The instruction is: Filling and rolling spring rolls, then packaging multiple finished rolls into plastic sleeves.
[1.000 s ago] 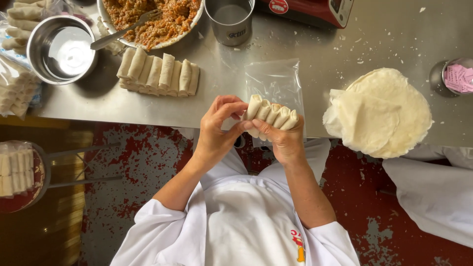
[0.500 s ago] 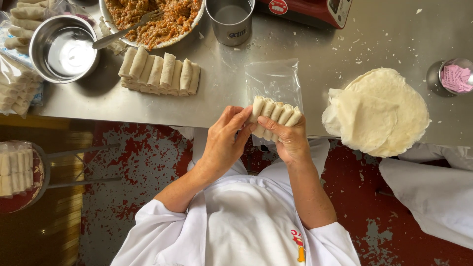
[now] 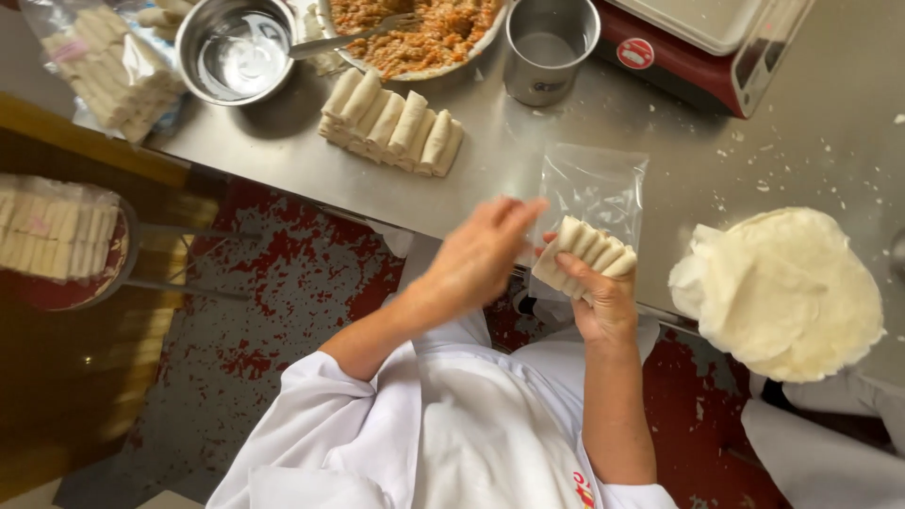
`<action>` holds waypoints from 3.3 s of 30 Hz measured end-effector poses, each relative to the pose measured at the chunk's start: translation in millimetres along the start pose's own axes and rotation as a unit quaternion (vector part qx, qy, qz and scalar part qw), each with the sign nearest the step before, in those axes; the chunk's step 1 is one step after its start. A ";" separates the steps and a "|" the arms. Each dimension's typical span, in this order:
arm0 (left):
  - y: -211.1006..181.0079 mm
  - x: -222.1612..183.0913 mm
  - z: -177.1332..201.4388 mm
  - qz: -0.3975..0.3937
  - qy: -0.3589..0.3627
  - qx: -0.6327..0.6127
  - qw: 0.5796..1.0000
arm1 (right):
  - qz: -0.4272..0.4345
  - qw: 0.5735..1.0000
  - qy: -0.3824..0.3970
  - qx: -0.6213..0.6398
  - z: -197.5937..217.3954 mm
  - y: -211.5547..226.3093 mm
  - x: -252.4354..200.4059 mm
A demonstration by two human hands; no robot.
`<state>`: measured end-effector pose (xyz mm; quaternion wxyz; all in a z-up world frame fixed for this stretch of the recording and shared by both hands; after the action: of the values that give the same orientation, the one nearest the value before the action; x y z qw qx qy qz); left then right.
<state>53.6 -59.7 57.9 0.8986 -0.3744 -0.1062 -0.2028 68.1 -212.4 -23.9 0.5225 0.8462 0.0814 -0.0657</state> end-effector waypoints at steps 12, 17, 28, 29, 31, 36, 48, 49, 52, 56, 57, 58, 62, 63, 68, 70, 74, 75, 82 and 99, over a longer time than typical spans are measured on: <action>173.4 19.3 74.8 0.132 -0.252 0.422 0.861 | -0.005 0.999 0.027 -0.019 -20.9 5.8 -1.1; 124.9 17.9 107.9 0.090 -0.270 0.196 0.938 | 0.057 0.998 0.009 -0.039 -4.1 5.1 5.2; -1.9 2.3 42.2 -0.041 -0.223 -0.330 0.917 | 0.284 0.946 -0.055 -0.148 -10.5 47.2 -16.2; -11.3 2.3 41.8 -0.065 -0.217 -0.301 0.927 | 0.271 0.951 -0.055 -0.141 -8.6 47.5 -17.3; -23.3 2.6 39.1 -0.090 -0.210 -0.273 0.935 | 0.259 0.955 -0.057 -0.133 -0.4 47.2 -17.7; -39.6 3.0 43.7 -0.113 -0.209 -0.190 0.953 | 0.216 0.970 -0.049 -0.099 10.3 43.8 -17.1; -44.9 2.6 19.8 -0.056 -0.146 -0.093 0.983 | 0.062 0.998 -0.005 0.002 -3.4 41.5 -12.3; -46.2 1.6 20.2 -0.055 -0.147 -0.093 0.983 | 0.062 0.998 -0.005 0.001 -0.9 39.1 -10.8; -43.3 1.9 10.1 -0.040 -0.102 -0.083 0.991 | 0.029 0.999 -0.006 0.021 9.3 26.6 -7.5; -23.4 3.7 -4.4 -0.003 -0.041 -0.209 0.977 | -0.055 0.996 -0.041 0.049 26.9 3.7 -7.9; -16.5 4.6 -7.3 0.023 -0.032 -0.245 0.969 | -0.076 0.994 -0.052 0.057 30.7 -1.9 -8.7; -17.3 6.0 -5.1 0.023 -0.031 -0.244 0.969 | -0.076 0.994 -0.052 0.058 30.7 -1.2 -9.0; -16.9 10.8 -3.4 0.030 -0.011 -0.233 0.972 | -0.112 0.990 -0.065 0.064 28.3 -2.4 -12.3; -14.5 11.4 -4.5 0.039 -0.006 -0.251 0.967 | -0.120 0.988 -0.068 0.068 27.0 -1.8 -13.6; -15.3 12.6 -9.8 0.068 -0.011 -0.289 0.955 | -0.136 0.986 -0.053 0.077 32.6 -6.1 -13.7; -17.9 15.4 -6.5 0.069 -0.010 -0.291 0.954 | -0.137 0.986 -0.052 0.078 40.5 -13.8 -13.4; -44.0 33.9 5.6 0.011 0.026 -0.121 0.992 | -0.146 0.987 0.014 0.069 30.6 -21.7 -19.7; -49.7 39.5 2.0 0.013 0.072 -0.051 0.996 | -0.154 0.985 0.043 0.058 18.7 -18.3 -24.0; -58.1 22.7 -83.8 -0.134 0.287 -0.029 0.948 | -0.104 0.986 0.131 0.007 -35.5 14.7 -47.4; -49.8 80.8 2.5 -0.133 -0.053 -0.178 0.974 | 0.187 0.980 -0.019 -0.065 -24.9 52.6 -48.4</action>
<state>103.8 -112.7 118.6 0.7754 -0.5214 -0.1645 -0.3158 32.4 -216.7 42.7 0.5808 0.8093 -0.0843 0.0226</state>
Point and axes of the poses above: each hand's wrist, its own x-axis towards the middle knuckle, its own z-axis out of the back of the hand, y = z × x, the point moved 10 cm from there along x, towards the middle knuckle, and after that the axes turned 5 degrees about -x, right-handed, at the moved point
